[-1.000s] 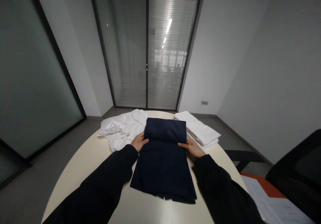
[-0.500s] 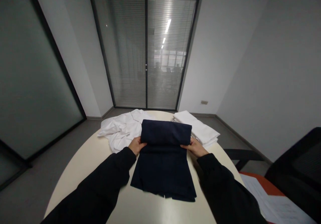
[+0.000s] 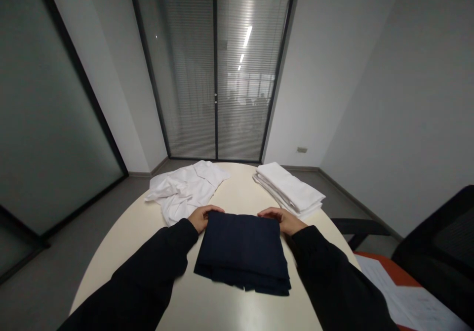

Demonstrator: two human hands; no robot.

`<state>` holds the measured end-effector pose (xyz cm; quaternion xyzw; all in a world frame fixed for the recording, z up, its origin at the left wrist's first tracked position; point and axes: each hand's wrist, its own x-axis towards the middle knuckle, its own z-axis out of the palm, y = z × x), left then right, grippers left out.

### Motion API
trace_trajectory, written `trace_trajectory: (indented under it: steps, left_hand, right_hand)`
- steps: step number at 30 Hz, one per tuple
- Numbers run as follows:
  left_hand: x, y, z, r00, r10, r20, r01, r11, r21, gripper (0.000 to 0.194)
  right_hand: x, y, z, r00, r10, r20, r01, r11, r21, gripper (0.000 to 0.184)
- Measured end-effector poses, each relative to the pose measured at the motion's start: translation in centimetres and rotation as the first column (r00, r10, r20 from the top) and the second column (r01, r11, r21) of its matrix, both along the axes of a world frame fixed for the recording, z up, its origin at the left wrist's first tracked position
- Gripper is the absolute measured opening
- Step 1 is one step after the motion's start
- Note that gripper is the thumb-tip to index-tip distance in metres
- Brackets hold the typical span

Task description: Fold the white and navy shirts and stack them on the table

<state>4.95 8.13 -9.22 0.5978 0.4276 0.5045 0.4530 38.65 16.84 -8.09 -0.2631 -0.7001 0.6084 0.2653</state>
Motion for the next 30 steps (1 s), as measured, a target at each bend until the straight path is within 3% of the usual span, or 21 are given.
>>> trace_trajectory:
  steps: [5, 9, 13, 19, 22, 25, 30]
  left_hand:
    - [-0.1, -0.1, 0.4, 0.998, 0.015, -0.062, -0.016, 1.0, -0.021, 0.035]
    - [-0.1, -0.1, 0.8, 0.997, 0.076, -0.032, -0.076, 0.997, -0.003, 0.023]
    - [0.0, 0.1, 1.0, 0.994, 0.106, 0.028, -0.107, 0.994, 0.015, 0.024]
    - [-0.2, 0.1, 1.0, 0.995, 0.058, 0.087, -0.059, 0.998, 0.016, 0.015]
    - [-0.3, 0.1, 0.7, 0.999, 0.049, 0.008, -0.049, 0.999, 0.019, 0.019]
    - [-0.3, 0.2, 0.2, 0.992, 0.062, -0.112, -0.056, 0.997, 0.06, 0.028]
    - [-0.7, 0.8, -0.4, 0.966, 0.202, -0.16, -0.177, 0.971, 0.159, 0.02]
  right_hand:
    - [-0.3, -0.7, 0.6, 0.998, -0.003, 0.062, -0.001, 0.998, 0.057, 0.042]
    - [-0.7, -1.4, 1.7, 0.992, -0.115, 0.057, 0.104, 0.98, 0.171, 0.025]
    - [-1.1, -1.8, 2.5, 0.982, -0.189, 0.011, 0.178, 0.943, 0.282, 0.025]
    - [-0.8, -0.9, 1.2, 0.985, -0.17, 0.032, 0.159, 0.963, 0.216, 0.027]
    - [-0.7, -0.5, 0.5, 0.984, -0.171, 0.045, 0.154, 0.953, 0.259, 0.028]
    - [-0.9, -0.4, 0.1, 0.98, -0.192, 0.059, 0.162, 0.929, 0.331, 0.021]
    - [-0.9, 0.2, -0.2, 0.944, -0.325, -0.052, 0.317, 0.854, 0.412, 0.019]
